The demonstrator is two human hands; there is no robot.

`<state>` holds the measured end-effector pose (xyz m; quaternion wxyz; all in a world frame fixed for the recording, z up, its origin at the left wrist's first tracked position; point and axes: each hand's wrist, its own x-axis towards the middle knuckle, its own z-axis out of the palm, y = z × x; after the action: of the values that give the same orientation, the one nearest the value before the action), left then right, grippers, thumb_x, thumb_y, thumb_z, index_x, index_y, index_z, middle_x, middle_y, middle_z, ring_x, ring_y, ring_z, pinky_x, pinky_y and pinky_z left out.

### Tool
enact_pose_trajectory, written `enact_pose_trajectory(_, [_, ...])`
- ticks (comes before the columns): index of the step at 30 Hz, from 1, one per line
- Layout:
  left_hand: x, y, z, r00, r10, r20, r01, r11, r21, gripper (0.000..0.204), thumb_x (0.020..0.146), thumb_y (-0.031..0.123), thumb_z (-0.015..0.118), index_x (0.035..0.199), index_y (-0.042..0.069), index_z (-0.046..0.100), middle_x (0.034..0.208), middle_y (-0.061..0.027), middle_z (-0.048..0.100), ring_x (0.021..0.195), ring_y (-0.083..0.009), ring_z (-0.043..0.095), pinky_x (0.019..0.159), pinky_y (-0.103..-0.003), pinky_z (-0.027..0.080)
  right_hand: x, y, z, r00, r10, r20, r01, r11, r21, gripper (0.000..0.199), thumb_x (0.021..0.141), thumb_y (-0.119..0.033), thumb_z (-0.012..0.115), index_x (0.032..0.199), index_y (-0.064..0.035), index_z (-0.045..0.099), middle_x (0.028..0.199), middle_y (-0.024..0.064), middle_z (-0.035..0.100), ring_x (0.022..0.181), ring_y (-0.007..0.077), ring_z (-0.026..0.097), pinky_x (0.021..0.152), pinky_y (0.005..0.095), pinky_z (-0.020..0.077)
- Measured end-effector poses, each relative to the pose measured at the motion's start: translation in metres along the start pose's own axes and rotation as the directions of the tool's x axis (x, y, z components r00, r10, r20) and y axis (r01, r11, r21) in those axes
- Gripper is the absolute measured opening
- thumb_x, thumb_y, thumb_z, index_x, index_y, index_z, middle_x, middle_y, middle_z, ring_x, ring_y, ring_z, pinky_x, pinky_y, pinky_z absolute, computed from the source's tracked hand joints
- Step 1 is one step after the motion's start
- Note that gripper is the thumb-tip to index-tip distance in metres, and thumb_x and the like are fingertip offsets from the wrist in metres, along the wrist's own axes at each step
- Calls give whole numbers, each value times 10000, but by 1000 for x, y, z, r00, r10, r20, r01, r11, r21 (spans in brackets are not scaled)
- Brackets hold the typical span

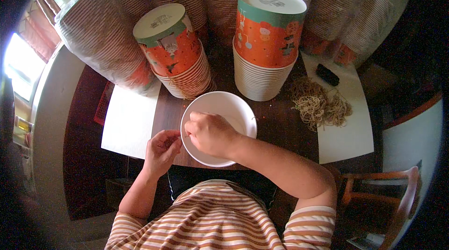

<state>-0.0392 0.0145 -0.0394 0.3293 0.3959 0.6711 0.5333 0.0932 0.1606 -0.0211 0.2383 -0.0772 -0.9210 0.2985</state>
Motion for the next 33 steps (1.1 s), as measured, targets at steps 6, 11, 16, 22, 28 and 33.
enact_pose_trajectory(6, [0, 0, 0, 1000, -11, 20, 12, 999, -43, 157, 840, 18, 622, 981, -51, 617, 834, -32, 607, 724, -56, 571, 625, -191, 465, 1, -2, -3, 1000, 1, 12, -1, 1000, 20, 24, 747, -72, 624, 759, -51, 626, 758, 90, 556, 702, 279, 588, 624, 385, 481])
enact_pose_trajectory(11, [1, 2, 1, 999, 33, 17, -33, 999, 24, 162, 828, 7, 624, 981, -48, 615, 841, -48, 605, 722, -68, 581, 626, -197, 476, 3, -1, -6, 1000, 19, 22, -21, 996, 85, 28, 752, -73, 626, 765, -48, 625, 757, 91, 558, 704, 276, 591, 619, 379, 477])
enact_pose_trajectory(16, [1, 6, 1, 997, 77, 25, -79, 991, 104, 170, 816, 2, 627, 979, -44, 616, 854, -74, 602, 723, -87, 594, 621, -204, 483, 3, 0, -6, 999, 28, 38, -31, 994, 106, 27, 756, -69, 622, 768, -46, 626, 762, 91, 565, 699, 275, 594, 618, 376, 474])
enact_pose_trajectory(22, [1, 14, 1, 994, 105, 23, -108, 968, 225, 183, 785, 0, 641, 962, -42, 622, 847, -102, 605, 705, -131, 611, 615, -228, 491, 4, 3, -1, 998, 40, 51, -44, 995, 90, 31, 759, -66, 616, 774, -45, 634, 764, 94, 568, 713, 282, 595, 628, 383, 478])
enact_pose_trajectory(28, [4, 19, 4, 985, 169, 25, -166, 922, 351, 162, 761, 5, 636, 920, -27, 638, 787, -137, 623, 659, -203, 629, 587, -268, 497, 5, 1, 2, 998, 30, 57, -34, 997, 76, 49, 759, -67, 616, 787, -46, 650, 767, 101, 573, 712, 290, 595, 639, 388, 481])
enact_pose_trajectory(33, [7, 15, 2, 976, 209, 63, -216, 877, 430, 117, 775, 29, 624, 879, -25, 626, 751, -115, 622, 643, -174, 621, 569, -273, 486, 3, 1, 2, 985, 111, 135, -130, 981, 145, 123, 761, -106, 640, 851, -23, 654, 830, 124, 617, 755, 287, 617, 687, 376, 492])
